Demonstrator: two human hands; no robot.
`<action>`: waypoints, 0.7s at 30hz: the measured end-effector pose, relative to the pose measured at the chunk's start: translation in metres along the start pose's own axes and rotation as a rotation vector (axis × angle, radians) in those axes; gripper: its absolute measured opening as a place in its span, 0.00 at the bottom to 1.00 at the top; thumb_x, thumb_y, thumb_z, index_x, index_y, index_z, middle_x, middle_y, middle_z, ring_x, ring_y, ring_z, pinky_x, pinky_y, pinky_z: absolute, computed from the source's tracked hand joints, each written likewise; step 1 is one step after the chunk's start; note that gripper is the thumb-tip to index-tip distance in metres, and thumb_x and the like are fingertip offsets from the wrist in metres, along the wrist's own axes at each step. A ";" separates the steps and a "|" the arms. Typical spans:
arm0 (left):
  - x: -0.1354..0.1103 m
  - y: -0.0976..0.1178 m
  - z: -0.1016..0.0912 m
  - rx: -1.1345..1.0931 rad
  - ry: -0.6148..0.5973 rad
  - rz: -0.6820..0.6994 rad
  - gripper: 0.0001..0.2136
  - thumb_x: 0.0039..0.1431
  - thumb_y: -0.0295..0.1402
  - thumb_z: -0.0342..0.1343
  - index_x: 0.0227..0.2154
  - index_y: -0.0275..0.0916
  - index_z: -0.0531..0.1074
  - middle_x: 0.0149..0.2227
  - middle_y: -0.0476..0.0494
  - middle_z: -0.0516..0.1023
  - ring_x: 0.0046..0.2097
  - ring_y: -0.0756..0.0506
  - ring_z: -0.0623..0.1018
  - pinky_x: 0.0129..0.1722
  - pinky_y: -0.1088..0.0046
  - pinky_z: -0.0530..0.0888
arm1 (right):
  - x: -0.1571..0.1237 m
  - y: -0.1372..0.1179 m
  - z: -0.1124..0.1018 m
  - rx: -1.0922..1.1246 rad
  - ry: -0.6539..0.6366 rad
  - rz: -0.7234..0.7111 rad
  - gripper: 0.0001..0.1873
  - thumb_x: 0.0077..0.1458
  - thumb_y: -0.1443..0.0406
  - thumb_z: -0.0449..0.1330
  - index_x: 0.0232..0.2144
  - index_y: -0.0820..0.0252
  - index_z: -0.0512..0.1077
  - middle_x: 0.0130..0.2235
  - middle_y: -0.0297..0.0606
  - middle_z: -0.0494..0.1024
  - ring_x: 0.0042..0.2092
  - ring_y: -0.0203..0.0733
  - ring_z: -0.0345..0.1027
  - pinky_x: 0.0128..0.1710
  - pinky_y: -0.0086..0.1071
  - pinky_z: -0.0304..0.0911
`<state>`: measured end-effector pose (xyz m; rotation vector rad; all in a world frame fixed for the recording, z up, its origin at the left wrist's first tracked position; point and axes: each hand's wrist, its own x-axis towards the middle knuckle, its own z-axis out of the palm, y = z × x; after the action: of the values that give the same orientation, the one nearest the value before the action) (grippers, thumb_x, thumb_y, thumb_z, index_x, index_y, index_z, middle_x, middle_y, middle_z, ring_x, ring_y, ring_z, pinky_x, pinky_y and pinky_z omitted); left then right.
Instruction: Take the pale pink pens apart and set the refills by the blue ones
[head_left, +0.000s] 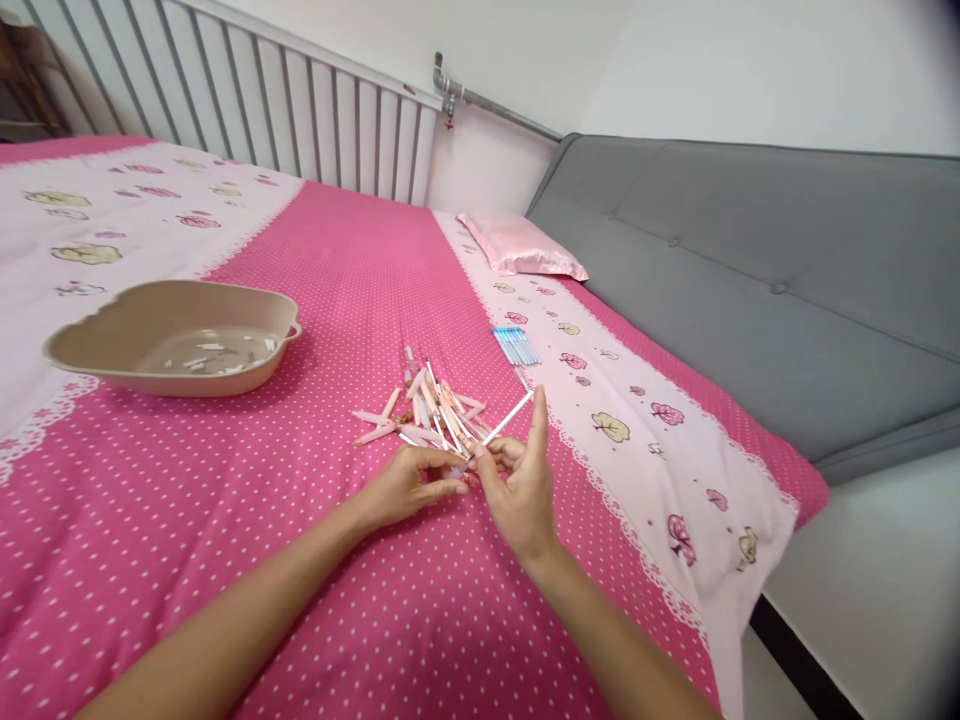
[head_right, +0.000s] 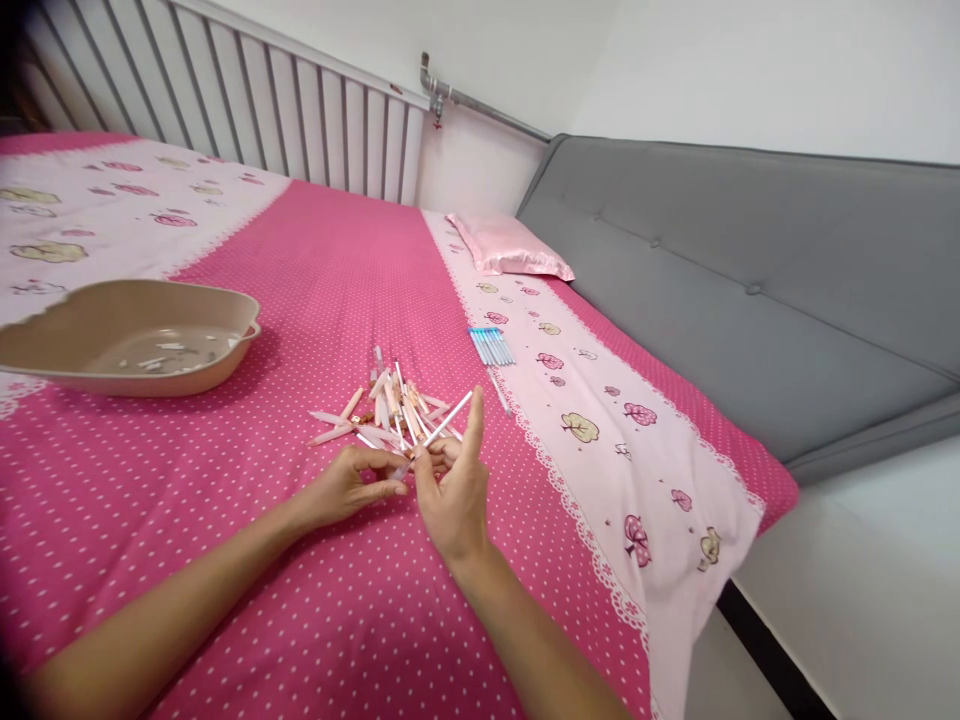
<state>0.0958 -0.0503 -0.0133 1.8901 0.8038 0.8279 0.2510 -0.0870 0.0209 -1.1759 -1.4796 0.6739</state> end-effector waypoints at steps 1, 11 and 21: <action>0.000 0.000 0.000 -0.001 -0.005 -0.003 0.14 0.54 0.40 0.55 0.34 0.33 0.76 0.26 0.48 0.73 0.27 0.52 0.67 0.27 0.80 0.64 | 0.000 0.000 0.000 -0.002 -0.002 -0.002 0.44 0.54 0.69 0.54 0.63 0.56 0.29 0.27 0.31 0.72 0.27 0.36 0.69 0.29 0.32 0.69; 0.000 -0.004 0.000 0.005 -0.011 0.008 0.14 0.54 0.40 0.54 0.33 0.33 0.75 0.23 0.50 0.70 0.26 0.53 0.65 0.26 0.80 0.62 | 0.000 0.005 0.001 -0.009 -0.030 -0.028 0.41 0.52 0.70 0.56 0.62 0.55 0.39 0.30 0.32 0.74 0.31 0.36 0.70 0.35 0.32 0.69; 0.001 -0.003 0.001 -0.025 0.003 0.013 0.14 0.54 0.40 0.54 0.35 0.33 0.75 0.22 0.51 0.68 0.25 0.53 0.63 0.26 0.80 0.61 | -0.003 0.011 0.001 -0.057 -0.051 -0.023 0.35 0.54 0.68 0.54 0.60 0.55 0.44 0.33 0.35 0.74 0.33 0.37 0.71 0.36 0.33 0.68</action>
<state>0.0962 -0.0490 -0.0157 1.8742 0.7805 0.8446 0.2529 -0.0856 0.0096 -1.1907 -1.5615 0.6544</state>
